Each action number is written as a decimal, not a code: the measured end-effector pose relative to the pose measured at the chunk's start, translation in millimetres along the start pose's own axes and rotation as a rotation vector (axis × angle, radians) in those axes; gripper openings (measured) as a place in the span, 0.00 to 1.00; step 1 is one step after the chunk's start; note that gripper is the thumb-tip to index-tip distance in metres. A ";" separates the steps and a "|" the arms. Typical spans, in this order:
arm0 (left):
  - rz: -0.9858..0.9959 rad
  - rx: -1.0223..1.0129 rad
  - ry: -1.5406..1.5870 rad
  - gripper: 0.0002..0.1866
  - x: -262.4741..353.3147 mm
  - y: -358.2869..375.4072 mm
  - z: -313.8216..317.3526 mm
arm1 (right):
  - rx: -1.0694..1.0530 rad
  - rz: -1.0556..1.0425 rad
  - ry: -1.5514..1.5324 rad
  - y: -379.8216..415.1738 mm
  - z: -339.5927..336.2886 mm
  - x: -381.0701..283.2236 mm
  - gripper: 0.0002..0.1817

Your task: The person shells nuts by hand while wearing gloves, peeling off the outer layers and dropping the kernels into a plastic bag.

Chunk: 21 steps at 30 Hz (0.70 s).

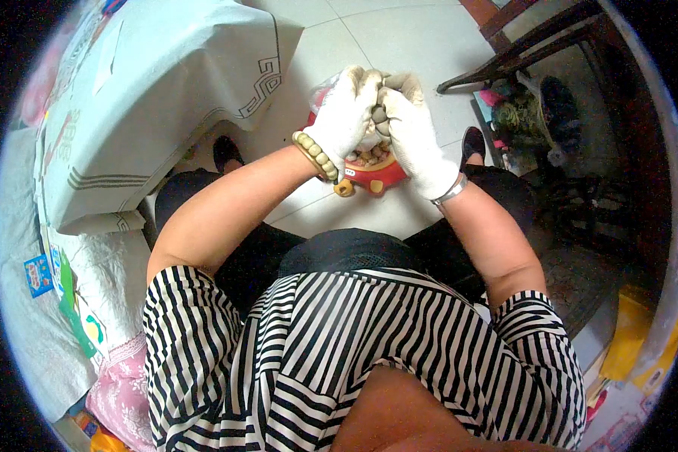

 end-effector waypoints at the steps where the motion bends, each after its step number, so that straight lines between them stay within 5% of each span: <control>1: 0.000 0.000 0.000 0.22 -4.1 -1.2 0.2 | 0.032 -0.016 0.016 -0.6 0.8 1.3 0.11; 13: 0.121 -0.014 -0.086 0.17 -15.3 -7.0 -2.1 | 0.132 -0.019 -0.075 4.1 3.1 8.2 0.09; 16: 0.382 -0.107 -0.307 0.16 -4.8 -3.2 3.0 | 0.129 -0.073 -0.069 4.8 2.1 7.3 0.09; 18: 0.089 -0.007 -0.023 0.16 -0.4 -0.6 6.9 | 0.143 -0.084 -0.062 3.4 1.6 6.4 0.10; 21: 0.035 -0.076 0.197 0.19 -1.3 -4.0 3.6 | 0.110 -0.101 -0.022 5.3 -0.1 -10.4 0.12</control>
Point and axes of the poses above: each hand's wrist, its own y-axis away from the middle knuckle, its own z-axis out of the palm, x = y × z, the point moved 3 cm from there along -y, towards the middle knuckle, and after that the axes turned 13 degrees about y, right-handed, at the moved point
